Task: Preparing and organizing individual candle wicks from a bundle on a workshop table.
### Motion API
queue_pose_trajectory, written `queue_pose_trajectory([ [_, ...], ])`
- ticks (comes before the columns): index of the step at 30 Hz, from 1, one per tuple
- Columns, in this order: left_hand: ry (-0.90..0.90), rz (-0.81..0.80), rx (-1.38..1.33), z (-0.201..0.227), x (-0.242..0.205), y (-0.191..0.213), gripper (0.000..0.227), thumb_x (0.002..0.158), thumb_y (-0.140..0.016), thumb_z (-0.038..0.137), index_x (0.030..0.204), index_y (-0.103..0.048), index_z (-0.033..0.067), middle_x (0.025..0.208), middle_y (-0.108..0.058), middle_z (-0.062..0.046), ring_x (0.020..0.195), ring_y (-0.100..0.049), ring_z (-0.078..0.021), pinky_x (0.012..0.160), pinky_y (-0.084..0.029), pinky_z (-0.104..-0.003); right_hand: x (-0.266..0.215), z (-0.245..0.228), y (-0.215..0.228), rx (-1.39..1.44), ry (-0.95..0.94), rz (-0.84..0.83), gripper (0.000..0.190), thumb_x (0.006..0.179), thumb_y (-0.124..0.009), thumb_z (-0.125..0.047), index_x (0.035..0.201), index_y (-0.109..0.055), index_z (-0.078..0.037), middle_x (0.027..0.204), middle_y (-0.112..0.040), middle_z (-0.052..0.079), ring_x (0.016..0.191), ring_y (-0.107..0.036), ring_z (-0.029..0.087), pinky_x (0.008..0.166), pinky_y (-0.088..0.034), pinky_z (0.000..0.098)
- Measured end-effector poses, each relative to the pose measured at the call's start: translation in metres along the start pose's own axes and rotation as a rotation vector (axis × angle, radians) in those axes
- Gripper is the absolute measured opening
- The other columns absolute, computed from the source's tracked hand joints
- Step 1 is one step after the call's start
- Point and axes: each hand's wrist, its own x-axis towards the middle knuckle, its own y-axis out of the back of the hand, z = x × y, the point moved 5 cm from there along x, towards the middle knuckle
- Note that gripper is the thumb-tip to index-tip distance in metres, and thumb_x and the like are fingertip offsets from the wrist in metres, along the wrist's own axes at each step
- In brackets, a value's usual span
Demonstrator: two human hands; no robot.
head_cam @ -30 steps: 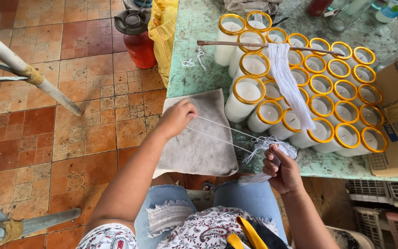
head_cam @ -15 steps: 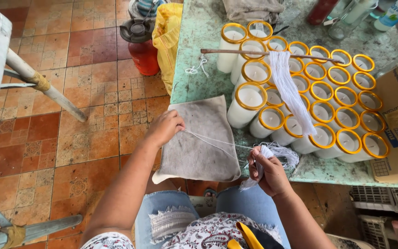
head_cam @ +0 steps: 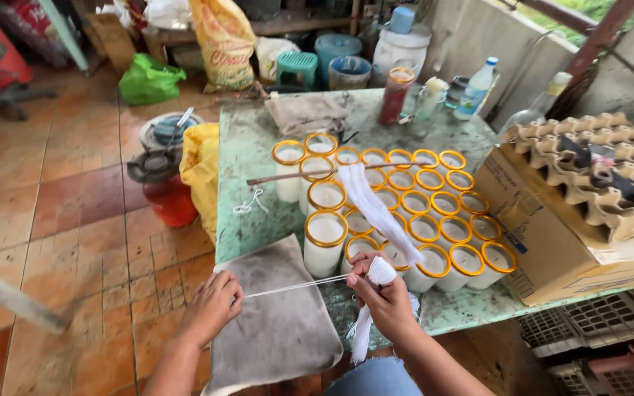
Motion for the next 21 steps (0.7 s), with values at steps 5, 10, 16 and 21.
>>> queue_pose_trajectory([
  [5,0.194,0.039,0.076,0.015,0.002,0.036,0.010,0.089,-0.065,0.030,0.097,-0.066,0.0242,0.121,-0.058,0.008,0.118,-0.052,-0.0170,0.106,-0.036,-0.042,0.010,-0.025,-0.015,-0.187,0.335,0.093,0.003,0.089,-0.076,-0.014,0.092,-0.075,-0.012,0.111,-0.058,0.005,0.099,-0.065,0.016,0.069,-0.058,0.0285],
  [10,0.311,0.038,-0.416,0.108,-0.008,0.069,0.028,0.098,-0.056,0.022,0.122,-0.070,0.0238,0.146,-0.054,0.008,0.136,-0.045,-0.0187,0.118,-0.043,-0.048,-0.003,-0.010,-0.074,-0.400,0.296,-0.182,0.003,0.092,-0.073,-0.017,0.093,-0.076,-0.017,0.097,-0.058,0.000,0.083,-0.064,0.016,0.076,-0.051,0.0293],
  [16,0.213,0.178,-1.115,0.148,-0.025,0.075,0.043,0.093,-0.060,0.036,0.128,-0.072,0.0157,0.126,-0.079,0.000,0.122,-0.070,-0.0133,0.103,-0.053,-0.029,-0.010,0.004,-0.079,-0.408,0.210,-0.116,0.010,0.091,-0.070,-0.021,0.097,-0.071,-0.013,0.093,-0.064,0.000,0.078,-0.068,0.016,0.066,-0.053,0.0320],
  [21,0.440,0.151,-1.424,0.133,-0.030,0.058,0.021,0.094,-0.073,0.012,0.106,-0.085,-0.0001,0.073,-0.061,-0.004,0.060,-0.033,-0.0129,0.056,-0.032,-0.026,-0.008,-0.007,-0.077,-0.218,0.291,-0.169,0.003,0.092,-0.073,-0.008,0.094,-0.075,-0.010,0.091,-0.065,0.003,0.083,-0.070,0.018,0.075,-0.059,0.0321],
])
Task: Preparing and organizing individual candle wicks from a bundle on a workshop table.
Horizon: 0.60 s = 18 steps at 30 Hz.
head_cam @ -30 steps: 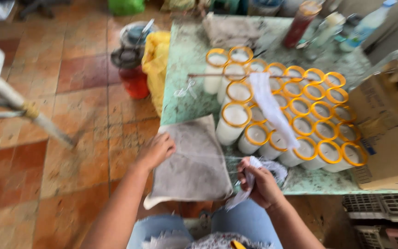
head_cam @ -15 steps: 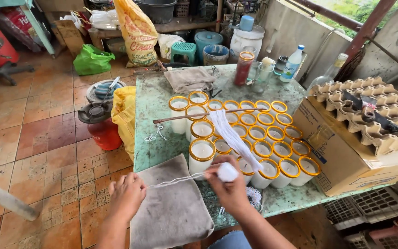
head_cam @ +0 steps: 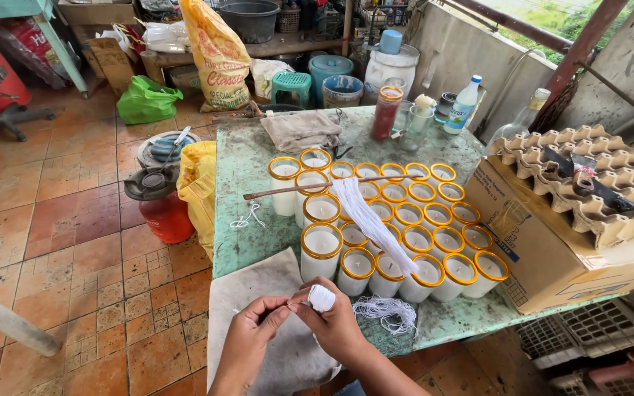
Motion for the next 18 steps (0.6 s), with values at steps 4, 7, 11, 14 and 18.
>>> queue_pose_trajectory([
  [4,-0.021,0.029,-0.103,-0.019,0.008,0.006,0.013,0.090,-0.078,0.014,0.090,-0.079,0.0013,0.073,-0.060,-0.004,0.066,-0.041,-0.0145,0.060,-0.035,-0.028,-0.003,0.015,-0.004,0.138,-0.085,0.003,0.003,0.092,-0.076,-0.009,0.089,-0.076,-0.010,0.089,-0.063,0.001,0.085,-0.067,0.016,0.080,-0.054,0.0304],
  [7,-0.306,0.027,0.150,0.005,-0.001,-0.001,0.010,0.094,-0.070,0.013,0.089,-0.075,0.0065,0.082,-0.069,-0.001,0.077,-0.058,-0.0116,0.073,-0.046,-0.026,-0.015,0.054,-0.015,0.710,-0.602,0.049,0.023,0.099,-0.070,-0.023,0.088,-0.065,-0.004,0.052,-0.035,-0.003,0.041,-0.024,0.006,0.039,-0.015,0.0242],
  [11,-0.432,-0.111,0.373,0.011,-0.007,-0.013,0.008,0.090,-0.077,0.014,0.093,-0.082,0.0179,0.100,-0.045,0.001,0.084,-0.051,-0.0117,0.075,-0.046,-0.026,-0.041,0.094,-0.037,0.973,-0.980,-0.202,0.024,0.100,-0.064,-0.020,0.080,-0.057,-0.010,0.065,-0.042,-0.002,0.055,-0.037,0.006,0.044,-0.022,0.0198],
  [14,-0.374,-0.105,0.335,0.004,-0.004,-0.013,0.006,0.091,-0.075,0.012,0.090,-0.079,0.0162,0.105,-0.046,-0.001,0.083,-0.060,-0.0128,0.078,-0.051,-0.027,-0.045,0.098,-0.040,1.030,-0.958,-0.181,0.010,0.091,-0.072,-0.010,0.084,-0.066,-0.006,0.069,-0.056,-0.001,0.062,-0.050,0.007,0.048,-0.032,0.0196],
  [18,-0.486,0.181,0.024,0.001,-0.003,0.002,0.015,0.096,-0.073,0.019,0.090,-0.073,0.0049,0.096,-0.045,-0.003,0.081,-0.043,-0.0099,0.079,-0.046,-0.027,-0.026,0.071,-0.033,0.752,-0.650,0.073,0.010,0.093,-0.073,-0.005,0.094,-0.065,0.001,0.079,-0.061,0.008,0.070,-0.053,0.012,0.047,-0.037,0.0190],
])
